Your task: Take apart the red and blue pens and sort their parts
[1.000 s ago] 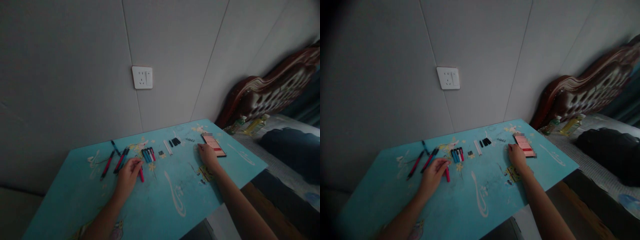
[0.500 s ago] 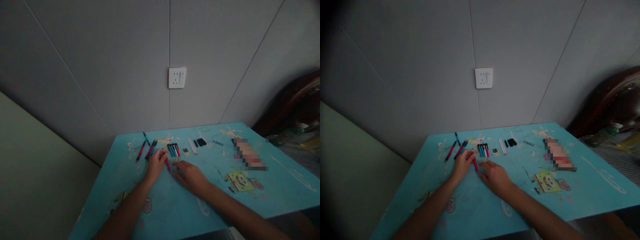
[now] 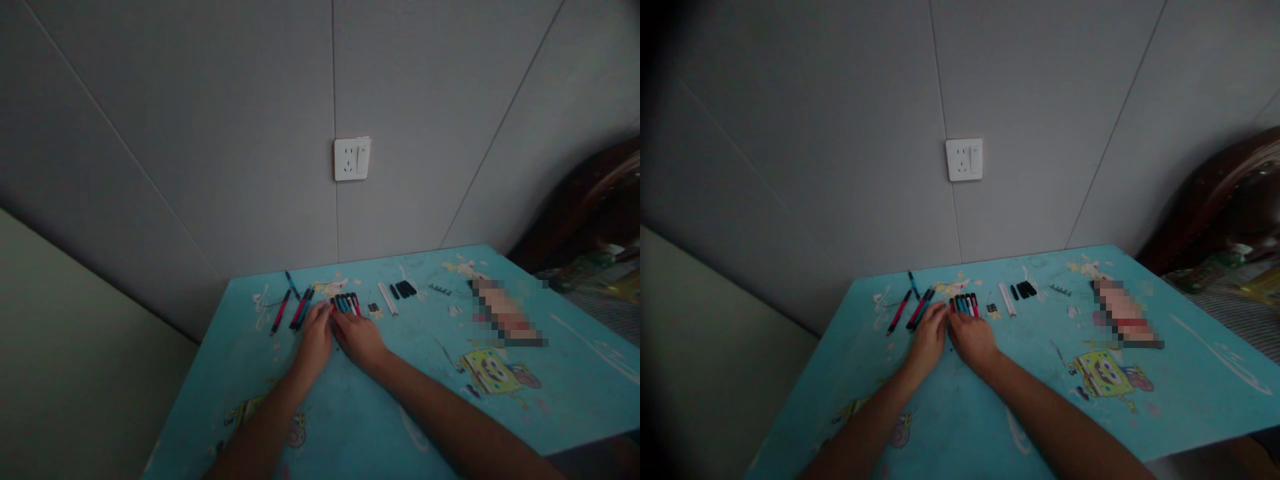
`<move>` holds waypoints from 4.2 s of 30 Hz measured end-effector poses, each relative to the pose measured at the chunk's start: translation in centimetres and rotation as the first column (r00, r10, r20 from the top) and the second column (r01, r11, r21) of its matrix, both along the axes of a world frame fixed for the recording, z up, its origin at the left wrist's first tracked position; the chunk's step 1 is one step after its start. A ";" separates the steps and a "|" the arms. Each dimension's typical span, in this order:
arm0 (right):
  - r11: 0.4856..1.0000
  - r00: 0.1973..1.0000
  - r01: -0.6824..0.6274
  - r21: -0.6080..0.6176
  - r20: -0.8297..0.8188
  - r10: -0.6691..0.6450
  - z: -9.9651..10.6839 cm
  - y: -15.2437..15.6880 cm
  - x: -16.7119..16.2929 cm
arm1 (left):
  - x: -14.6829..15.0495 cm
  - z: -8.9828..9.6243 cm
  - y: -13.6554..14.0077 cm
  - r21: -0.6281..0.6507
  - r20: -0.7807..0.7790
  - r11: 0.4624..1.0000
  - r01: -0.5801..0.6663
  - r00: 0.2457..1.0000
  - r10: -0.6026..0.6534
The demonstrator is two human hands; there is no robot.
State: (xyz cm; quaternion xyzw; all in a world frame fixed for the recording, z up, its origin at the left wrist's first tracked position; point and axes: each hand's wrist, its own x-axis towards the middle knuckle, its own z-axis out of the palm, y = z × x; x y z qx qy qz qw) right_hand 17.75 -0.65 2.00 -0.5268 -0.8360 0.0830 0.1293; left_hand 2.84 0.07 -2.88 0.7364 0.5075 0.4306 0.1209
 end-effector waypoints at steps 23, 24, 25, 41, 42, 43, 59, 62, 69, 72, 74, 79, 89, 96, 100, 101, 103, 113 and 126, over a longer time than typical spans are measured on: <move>0.997 0.997 0.078 0.005 0.019 -0.078 0.4 0.0 3.1 | 0.7 1.6 -1.0 0.032 -0.313 0.999 0.029 0.950 -0.018; 0.997 0.997 0.074 0.008 0.027 -0.074 0.4 0.0 3.0 | 0.7 1.6 -1.0 0.031 -0.312 0.999 0.025 0.950 -0.014; 0.997 0.997 0.070 0.011 0.035 -0.071 0.4 0.0 2.9 | 0.7 1.5 -1.0 0.029 -0.312 0.999 0.022 0.950 -0.011; 0.991 0.988 0.121 0.048 0.093 -0.125 0.1 0.3 2.0 | 0.7 1.8 -1.2 0.016 -0.327 1.000 0.014 0.945 -0.008; 0.992 0.987 0.120 0.047 0.101 -0.125 0.1 0.3 2.0 | 0.7 1.8 -1.3 0.014 -0.339 1.000 0.010 0.941 -0.005; 0.992 0.986 0.119 0.047 0.109 -0.124 0.1 0.3 2.0 | 0.7 1.8 -1.3 0.011 -0.351 1.000 0.007 0.936 -0.003; 0.990 0.985 0.130 0.055 0.103 -0.135 0.1 0.0 2.2 | 0.7 2.0 -1.4 0.009 -0.366 1.000 -0.002 0.931 0.005; 0.989 0.983 0.137 0.056 0.114 -0.143 0.0 0.1 2.1 | 0.7 2.0 -1.5 -0.002 -0.366 1.000 -0.003 0.931 0.002; 0.990 0.984 0.130 0.062 0.113 -0.136 -0.2 0.4 2.0 | 0.8 2.1 -1.4 -0.005 -0.363 1.000 -0.011 0.932 0.009; 0.990 0.985 0.130 0.059 0.109 -0.136 -0.1 0.2 2.0 | 0.9 2.2 -1.3 0.001 -0.368 1.000 -0.022 0.929 0.020; 0.991 0.986 0.125 0.052 0.107 -0.130 0.0 0.1 2.0 | 1.0 2.3 -1.2 0.003 -0.376 1.000 -0.028 0.926 0.027; 0.991 0.989 0.122 0.058 0.081 -0.127 0.3 -0.2 2.2 | 1.0 2.3 -1.1 -0.002 -0.386 0.999 -0.032 0.922 0.029; 0.979 0.973 0.194 0.068 0.117 -0.201 0.8 0.1 3.9 | 1.2 2.3 -0.6 0.009 -0.422 1.000 -0.010 0.906 0.013; 0.984 0.970 0.179 0.014 0.166 -0.179 0.6 0.0 3.7 | 1.3 2.5 -0.4 0.011 -0.424 1.000 -0.012 0.906 0.016; 0.984 0.971 0.181 0.006 0.159 -0.179 0.4 0.2 3.7 | 1.4 2.7 -0.4 0.007 -0.423 1.000 -0.009 0.906 0.011; 0.984 0.971 0.180 0.007 0.157 -0.179 0.3 0.2 3.8 | 1.4 2.7 -0.4 0.004 -0.424 1.000 -0.010 0.906 0.011; 0.984 0.972 0.177 0.011 0.155 -0.177 0.2 0.3 3.8 | 1.4 2.7 -0.4 -0.001 -0.425 1.000 -0.014 0.905 0.012; 0.981 0.971 0.193 0.019 0.142 -0.194 0.3 0.5 3.8 | 1.4 2.7 -0.3 0.036 -0.409 0.999 -0.023 0.912 0.036; 0.990 0.989 0.139 0.029 0.052 -0.140 1.2 -0.7 3.5 | -3.8 2.3 0.0 0.102 -0.557 0.920 -0.380 0.744 0.369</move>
